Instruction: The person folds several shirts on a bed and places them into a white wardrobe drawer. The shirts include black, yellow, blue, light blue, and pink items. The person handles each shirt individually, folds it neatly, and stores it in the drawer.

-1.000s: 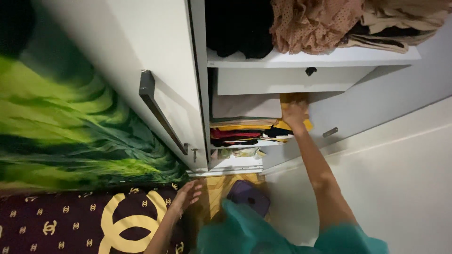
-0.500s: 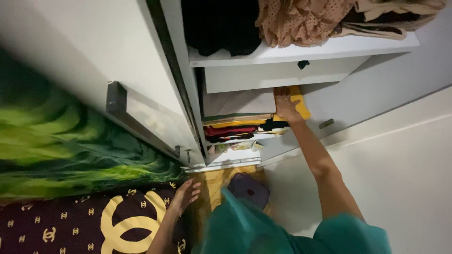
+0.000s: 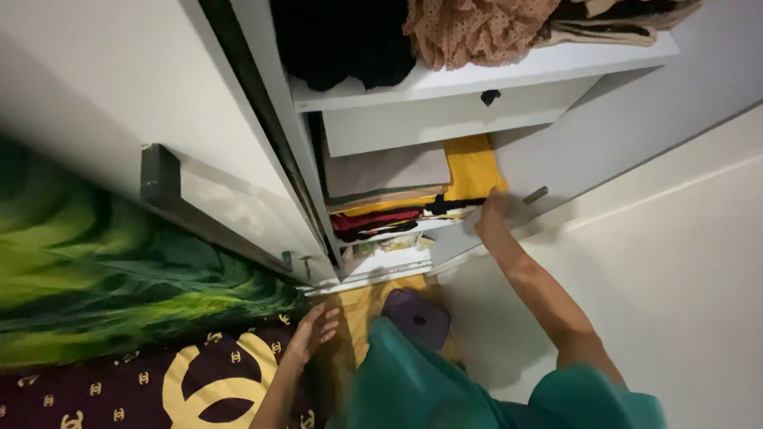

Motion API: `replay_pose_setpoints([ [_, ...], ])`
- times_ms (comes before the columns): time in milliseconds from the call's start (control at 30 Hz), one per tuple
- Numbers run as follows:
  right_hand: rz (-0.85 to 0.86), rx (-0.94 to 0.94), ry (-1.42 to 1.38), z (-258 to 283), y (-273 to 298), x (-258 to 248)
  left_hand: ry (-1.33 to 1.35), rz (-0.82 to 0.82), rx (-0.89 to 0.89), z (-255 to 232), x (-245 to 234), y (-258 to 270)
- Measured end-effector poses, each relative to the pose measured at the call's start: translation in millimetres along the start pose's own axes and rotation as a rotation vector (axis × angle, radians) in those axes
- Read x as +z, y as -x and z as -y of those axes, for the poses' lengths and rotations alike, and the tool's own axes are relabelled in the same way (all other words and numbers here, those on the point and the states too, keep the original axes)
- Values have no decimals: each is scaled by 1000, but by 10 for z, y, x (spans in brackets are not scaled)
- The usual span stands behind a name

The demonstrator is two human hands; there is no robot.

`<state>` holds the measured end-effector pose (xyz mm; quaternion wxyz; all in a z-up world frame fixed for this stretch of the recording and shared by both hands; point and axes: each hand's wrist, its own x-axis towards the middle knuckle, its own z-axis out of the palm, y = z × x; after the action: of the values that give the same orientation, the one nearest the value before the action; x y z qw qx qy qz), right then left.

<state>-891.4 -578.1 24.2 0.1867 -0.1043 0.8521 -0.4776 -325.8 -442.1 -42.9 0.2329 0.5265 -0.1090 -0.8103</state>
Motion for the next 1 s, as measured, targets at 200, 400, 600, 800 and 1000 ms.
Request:
replay_pose_setpoints([
  [200, 478, 582, -516, 26, -135, 224, 39, 67, 2, 362, -197, -221],
  [400, 374, 822, -756, -57, -649, 459, 77, 28, -32, 428, -260, -24],
  [600, 439, 655, -473, 446, 42, 5, 38, -7, -69, 495, -286, 44],
  [800, -90, -293, -329, 369, -395, 306, 50, -21, -82, 509, -273, 63],
  [1000, 277, -137, 803, 1220, 273, 621, 57, -53, -119, 602, -352, -182],
])
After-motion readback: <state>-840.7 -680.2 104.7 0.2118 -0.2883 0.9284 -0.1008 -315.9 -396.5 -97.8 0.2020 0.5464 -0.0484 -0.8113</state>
